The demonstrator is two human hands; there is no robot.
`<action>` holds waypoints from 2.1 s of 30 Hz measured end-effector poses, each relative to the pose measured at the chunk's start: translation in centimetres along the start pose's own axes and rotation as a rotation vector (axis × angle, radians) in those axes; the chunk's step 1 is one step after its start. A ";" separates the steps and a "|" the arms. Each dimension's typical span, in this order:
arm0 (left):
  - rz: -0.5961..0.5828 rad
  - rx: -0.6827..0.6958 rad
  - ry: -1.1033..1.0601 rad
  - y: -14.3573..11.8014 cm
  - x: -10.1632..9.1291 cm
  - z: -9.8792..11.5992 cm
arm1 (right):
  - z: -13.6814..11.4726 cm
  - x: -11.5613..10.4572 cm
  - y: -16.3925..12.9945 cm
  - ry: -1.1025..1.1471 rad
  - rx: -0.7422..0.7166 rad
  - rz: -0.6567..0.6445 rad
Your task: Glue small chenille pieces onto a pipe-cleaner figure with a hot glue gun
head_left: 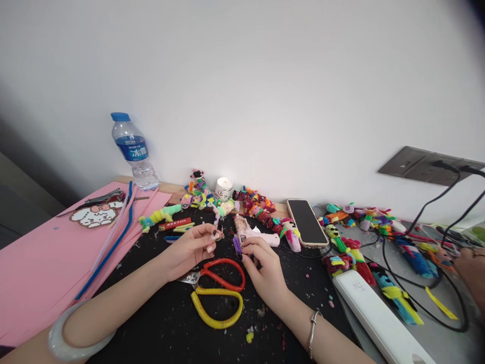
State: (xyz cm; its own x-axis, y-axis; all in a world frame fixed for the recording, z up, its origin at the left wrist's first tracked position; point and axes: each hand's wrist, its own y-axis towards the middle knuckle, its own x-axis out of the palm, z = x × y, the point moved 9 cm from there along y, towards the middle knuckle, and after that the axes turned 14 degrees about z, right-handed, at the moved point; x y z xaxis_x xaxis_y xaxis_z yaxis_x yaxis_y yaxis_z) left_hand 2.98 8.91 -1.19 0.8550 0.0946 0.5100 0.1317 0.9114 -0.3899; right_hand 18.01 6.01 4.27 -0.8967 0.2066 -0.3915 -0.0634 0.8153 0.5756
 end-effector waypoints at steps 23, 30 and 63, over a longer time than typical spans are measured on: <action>-0.049 0.328 0.511 -0.6 1.2 0.4 | -0.9 0.5 -0.3 0.030 -0.113 -0.029; -0.075 0.382 0.636 -1.4 1.8 0.7 | -1.5 0.8 -0.8 0.031 -0.145 -0.093; 0.061 0.207 0.288 -0.7 0.4 1.0 | 2.8 -1.0 1.2 -0.671 -0.137 -0.037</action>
State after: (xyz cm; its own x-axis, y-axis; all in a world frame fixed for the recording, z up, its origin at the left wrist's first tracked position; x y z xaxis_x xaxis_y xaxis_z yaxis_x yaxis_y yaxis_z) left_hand 2.70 8.70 0.09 0.9683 0.0619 0.2420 -0.0035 0.9721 -0.2346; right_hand 20.02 8.24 3.34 -0.4298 0.5061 -0.7477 -0.1834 0.7619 0.6212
